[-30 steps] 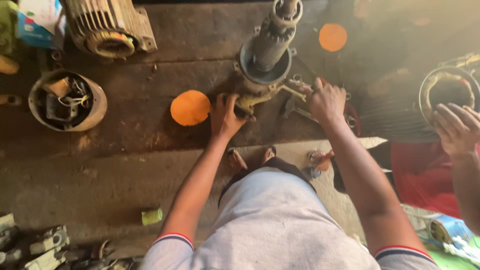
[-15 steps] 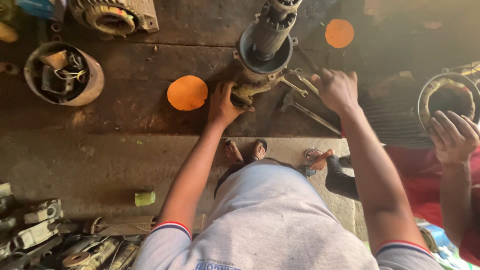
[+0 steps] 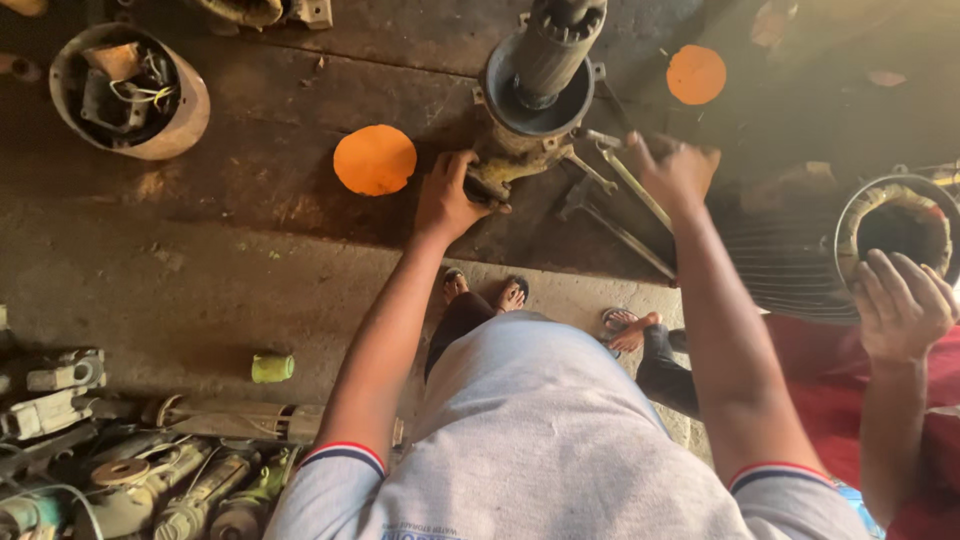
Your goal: The person uses a wrench to loosen and remove bolts from a motor assembly on a workbench, then removes the rotor and cleans the housing with a cloth. The person handles the rotor, bolts, and motor housing while using a wrench and a cloth.
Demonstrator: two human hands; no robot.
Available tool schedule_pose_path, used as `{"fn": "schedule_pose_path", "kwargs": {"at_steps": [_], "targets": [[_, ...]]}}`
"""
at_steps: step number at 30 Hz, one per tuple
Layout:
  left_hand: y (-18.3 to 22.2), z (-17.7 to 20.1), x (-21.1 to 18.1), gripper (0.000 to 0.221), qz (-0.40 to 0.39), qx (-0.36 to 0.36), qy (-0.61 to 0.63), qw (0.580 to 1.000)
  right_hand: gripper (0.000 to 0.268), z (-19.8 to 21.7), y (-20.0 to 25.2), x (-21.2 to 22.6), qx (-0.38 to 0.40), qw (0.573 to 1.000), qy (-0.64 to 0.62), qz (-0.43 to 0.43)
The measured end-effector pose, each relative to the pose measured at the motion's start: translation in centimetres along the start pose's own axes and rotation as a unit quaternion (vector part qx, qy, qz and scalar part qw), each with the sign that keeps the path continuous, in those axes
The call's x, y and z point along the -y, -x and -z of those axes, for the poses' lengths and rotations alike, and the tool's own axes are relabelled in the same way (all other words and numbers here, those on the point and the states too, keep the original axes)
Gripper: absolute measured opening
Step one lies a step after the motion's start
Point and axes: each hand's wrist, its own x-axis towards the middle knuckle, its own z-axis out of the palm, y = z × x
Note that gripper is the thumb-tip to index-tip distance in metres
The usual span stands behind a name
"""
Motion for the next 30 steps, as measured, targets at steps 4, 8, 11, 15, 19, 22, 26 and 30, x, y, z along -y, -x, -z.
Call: {"fn": "schedule_pose_path", "kwargs": {"at_steps": [4, 8, 11, 15, 19, 22, 26, 30], "targets": [[0.0, 0.4, -0.4, 0.089, 0.001, -0.01, 0.003, 1.0, 0.061, -0.8, -0.3, -0.2, 0.012, 1.0, 0.012, 0.0], [-0.2, 0.0, -0.5, 0.089, -0.01, -0.01, -0.013, 1.0, 0.059, -1.5, -0.8, -0.9, -0.067, 0.998, -0.011, 0.004], [0.6, 0.3, -0.4, 0.087, -0.033, -0.021, -0.008, 0.999, 0.062, -2.1, 0.1, -0.9, -0.005, 0.999, -0.042, -0.034], [-0.2, 0.0, -0.5, 0.094, -0.007, 0.002, -0.017, 1.0, 0.059, -2.4, 0.4, -1.5, -0.068, 0.997, -0.02, -0.005], [0.0, 0.0, -0.2, 0.095, -0.01, 0.001, -0.014, 1.0, 0.059, -3.7, 0.4, -1.5, -0.088, 0.992, -0.087, -0.013], [0.2, 0.1, -0.2, 0.095, -0.012, 0.005, -0.006, 1.0, 0.058, -2.8, 0.0, -1.9, -0.015, 0.917, -0.366, -0.159], [0.3, 0.1, -0.1, 0.096, 0.005, 0.002, -0.023, 1.0, 0.054, 0.9, 0.2, -2.3, 0.033, 0.932, -0.344, -0.107], [-0.2, 0.0, -0.1, 0.095, 0.01, 0.01, -0.017, 1.0, 0.055, 1.8, 1.7, 0.5, 0.105, 0.987, -0.116, -0.036]]}}
